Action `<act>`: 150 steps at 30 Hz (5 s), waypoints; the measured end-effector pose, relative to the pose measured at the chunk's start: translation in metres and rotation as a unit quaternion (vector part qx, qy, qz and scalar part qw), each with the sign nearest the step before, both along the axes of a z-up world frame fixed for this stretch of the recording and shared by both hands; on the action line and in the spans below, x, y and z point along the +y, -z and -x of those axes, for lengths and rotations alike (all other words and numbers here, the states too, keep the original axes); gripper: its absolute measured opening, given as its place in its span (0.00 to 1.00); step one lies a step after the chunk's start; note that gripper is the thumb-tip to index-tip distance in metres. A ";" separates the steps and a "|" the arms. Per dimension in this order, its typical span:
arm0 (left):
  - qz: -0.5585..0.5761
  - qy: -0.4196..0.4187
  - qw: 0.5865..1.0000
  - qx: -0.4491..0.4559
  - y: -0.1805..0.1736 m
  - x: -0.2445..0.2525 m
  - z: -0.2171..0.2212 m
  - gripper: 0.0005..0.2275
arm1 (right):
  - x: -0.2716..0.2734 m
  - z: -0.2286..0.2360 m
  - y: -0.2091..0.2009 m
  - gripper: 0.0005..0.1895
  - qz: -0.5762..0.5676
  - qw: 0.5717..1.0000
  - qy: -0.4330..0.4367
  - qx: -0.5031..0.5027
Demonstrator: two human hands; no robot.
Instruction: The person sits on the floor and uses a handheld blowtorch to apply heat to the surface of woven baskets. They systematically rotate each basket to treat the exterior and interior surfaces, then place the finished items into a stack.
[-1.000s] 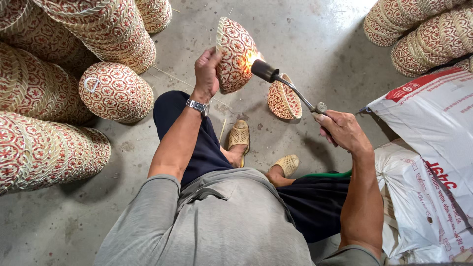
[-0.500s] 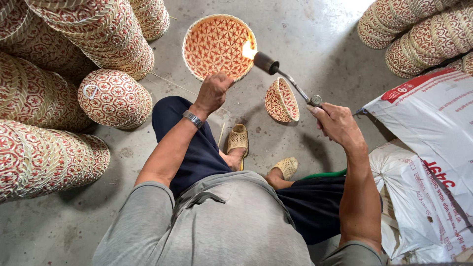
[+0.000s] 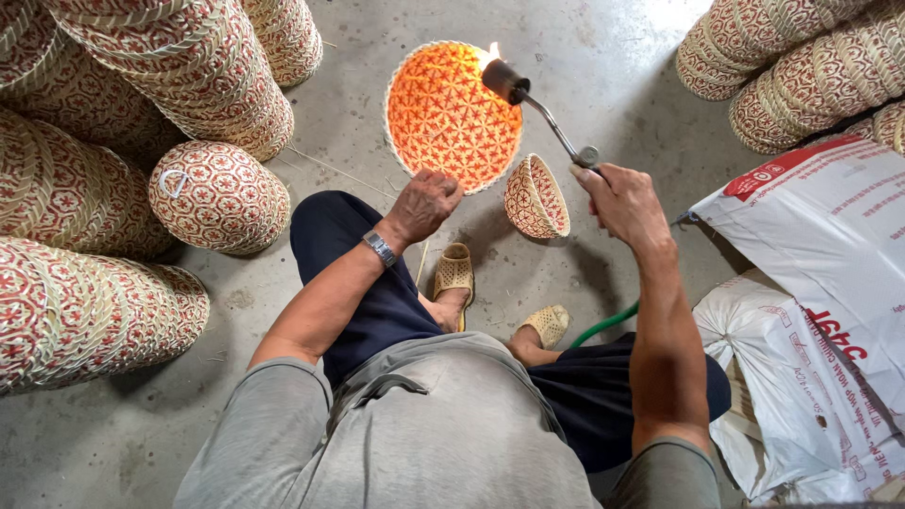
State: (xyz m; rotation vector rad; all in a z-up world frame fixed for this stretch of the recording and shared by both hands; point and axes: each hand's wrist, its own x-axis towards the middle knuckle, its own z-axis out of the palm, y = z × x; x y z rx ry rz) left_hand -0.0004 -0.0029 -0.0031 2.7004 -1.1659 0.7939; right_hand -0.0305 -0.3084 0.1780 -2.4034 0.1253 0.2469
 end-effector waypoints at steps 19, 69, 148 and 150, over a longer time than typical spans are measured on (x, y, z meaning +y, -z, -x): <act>0.208 0.082 0.969 0.107 -0.020 -0.090 0.065 0.19 | 0.007 -0.011 0.129 0.21 -0.044 0.951 0.126 -0.279; 0.802 -0.074 0.421 0.416 0.079 -0.029 -0.034 0.28 | 0.021 0.031 0.115 0.21 0.085 0.985 -0.053 -0.140; 0.342 -0.145 0.925 0.082 -0.012 0.094 -0.128 0.09 | -0.047 0.052 0.039 0.19 -0.182 0.974 0.068 0.118; 0.337 -0.174 0.920 0.101 -0.014 0.094 -0.133 0.10 | -0.047 0.052 0.039 0.19 -0.175 0.975 0.068 0.119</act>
